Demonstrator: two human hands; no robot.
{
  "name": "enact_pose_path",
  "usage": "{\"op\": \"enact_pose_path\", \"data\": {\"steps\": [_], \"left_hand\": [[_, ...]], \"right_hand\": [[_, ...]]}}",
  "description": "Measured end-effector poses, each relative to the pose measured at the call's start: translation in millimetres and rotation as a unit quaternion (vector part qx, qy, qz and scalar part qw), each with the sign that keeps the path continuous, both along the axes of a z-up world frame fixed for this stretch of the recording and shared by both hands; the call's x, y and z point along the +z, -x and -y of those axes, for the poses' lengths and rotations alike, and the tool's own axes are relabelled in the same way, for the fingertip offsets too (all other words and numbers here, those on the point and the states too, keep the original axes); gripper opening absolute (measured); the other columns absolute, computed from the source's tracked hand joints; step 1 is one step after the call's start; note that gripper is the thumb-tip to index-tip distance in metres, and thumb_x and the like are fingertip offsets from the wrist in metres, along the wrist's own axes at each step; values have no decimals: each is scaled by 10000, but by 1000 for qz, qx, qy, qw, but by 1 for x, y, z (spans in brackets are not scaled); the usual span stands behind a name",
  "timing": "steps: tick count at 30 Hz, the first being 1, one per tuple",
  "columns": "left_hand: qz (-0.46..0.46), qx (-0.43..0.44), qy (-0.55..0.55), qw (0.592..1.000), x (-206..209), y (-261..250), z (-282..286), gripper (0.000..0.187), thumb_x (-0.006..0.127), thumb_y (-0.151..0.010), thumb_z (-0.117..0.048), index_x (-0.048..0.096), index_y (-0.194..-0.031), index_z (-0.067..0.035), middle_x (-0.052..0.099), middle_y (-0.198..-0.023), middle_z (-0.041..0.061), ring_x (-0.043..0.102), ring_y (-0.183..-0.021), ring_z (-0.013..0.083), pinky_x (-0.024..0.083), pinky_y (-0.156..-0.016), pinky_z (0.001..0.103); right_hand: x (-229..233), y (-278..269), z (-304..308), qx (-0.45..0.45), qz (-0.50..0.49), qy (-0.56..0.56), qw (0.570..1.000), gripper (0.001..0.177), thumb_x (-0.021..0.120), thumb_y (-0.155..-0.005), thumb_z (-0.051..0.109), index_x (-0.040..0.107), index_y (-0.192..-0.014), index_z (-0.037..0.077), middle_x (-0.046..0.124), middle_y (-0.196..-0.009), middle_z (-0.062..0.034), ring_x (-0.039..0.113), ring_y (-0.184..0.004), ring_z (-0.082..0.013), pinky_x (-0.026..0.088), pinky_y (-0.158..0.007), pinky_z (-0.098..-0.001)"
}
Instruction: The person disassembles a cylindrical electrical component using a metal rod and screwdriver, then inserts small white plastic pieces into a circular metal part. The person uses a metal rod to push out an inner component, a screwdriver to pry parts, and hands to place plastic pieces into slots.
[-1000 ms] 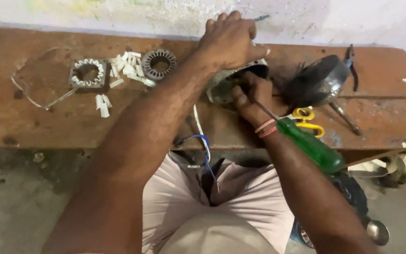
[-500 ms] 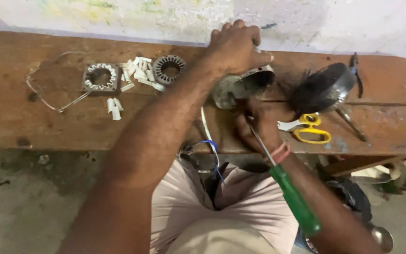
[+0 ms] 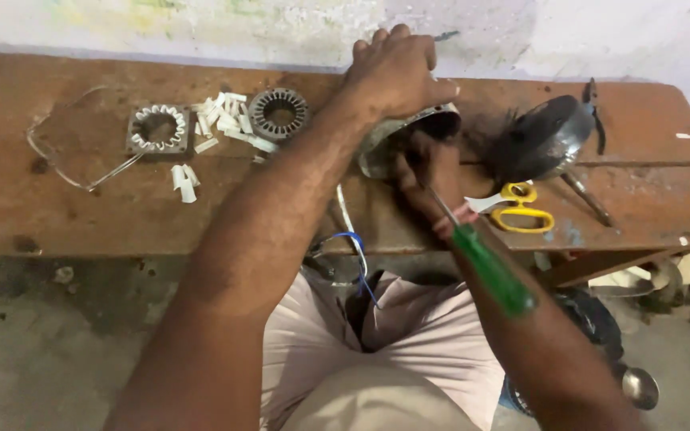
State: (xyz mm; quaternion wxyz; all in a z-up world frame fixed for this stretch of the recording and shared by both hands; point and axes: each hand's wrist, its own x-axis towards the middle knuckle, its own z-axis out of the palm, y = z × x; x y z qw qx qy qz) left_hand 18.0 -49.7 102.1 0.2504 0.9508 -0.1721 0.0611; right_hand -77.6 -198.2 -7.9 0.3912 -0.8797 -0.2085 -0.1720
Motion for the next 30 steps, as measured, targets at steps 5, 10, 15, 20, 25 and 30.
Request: {"op": "enact_pose_path", "data": {"steps": [5, 10, 15, 20, 25, 30], "left_hand": [[1, -3, 19, 1000, 6, 1, -8, 602, 791, -742, -610, 701, -1137, -165, 592, -1284, 126, 501, -1263, 354, 370, -1058, 570], [15, 6, 22, 1000, 2, -2, -5, 599, 787, -748, -639, 717, -1105, -163, 606, -1277, 118, 509, -1263, 348, 382, -1056, 557], [6, 5, 47, 999, 1, -3, -12, 591, 788, -734, -622, 712, -1105, -168, 614, -1258, 108, 518, -1250, 329, 376, -1048, 560], [25, 5, 43, 999, -11, -3, -8, 596, 800, -742, -622, 703, -1110, -163, 601, -1286, 125, 480, -1256, 370, 350, -1052, 569], [-7, 3, 46, 999, -4, -5, -7, 591, 798, -741, -600, 698, -1118, -158, 593, -1269, 107, 502, -1248, 321, 357, -1068, 542], [4, 10, 30, 999, -5, -1, -8, 577, 779, -782, -602, 701, -1136, -153, 607, -1256, 103, 508, -1252, 316, 341, -1085, 557]], "right_hand": [[2, -5, -13, 28, 44, 16, 999, 88, 678, -859, 69, 670, -908, -4, 642, -772, -226, 618, -669, -323, 487, -622, -422], [-13, -1, -2, 32, 42, -3, 999, 150, 648, -873, 45, 678, -1006, -18, 665, -832, -217, 616, -706, -355, 499, -653, -431], [0, 1, -11, 105, 205, 46, 972, 297, 640, -870, 37, 689, -1158, -17, 715, -1001, -214, 683, -901, -403, 547, -803, -442], [5, 7, -19, 38, 36, -25, 998, 200, 621, -903, 33, 698, -1087, 14, 724, -940, -192, 716, -827, -347, 553, -738, -395], [3, 10, -12, 38, 55, -4, 998, 162, 630, -898, 43, 687, -1044, 5, 693, -902, -210, 685, -790, -351, 540, -720, -413], [1, 1, -19, 42, 74, 13, 996, 195, 645, -898, 74, 680, -1071, -10, 676, -897, -222, 646, -768, -385, 505, -676, -439]]}}
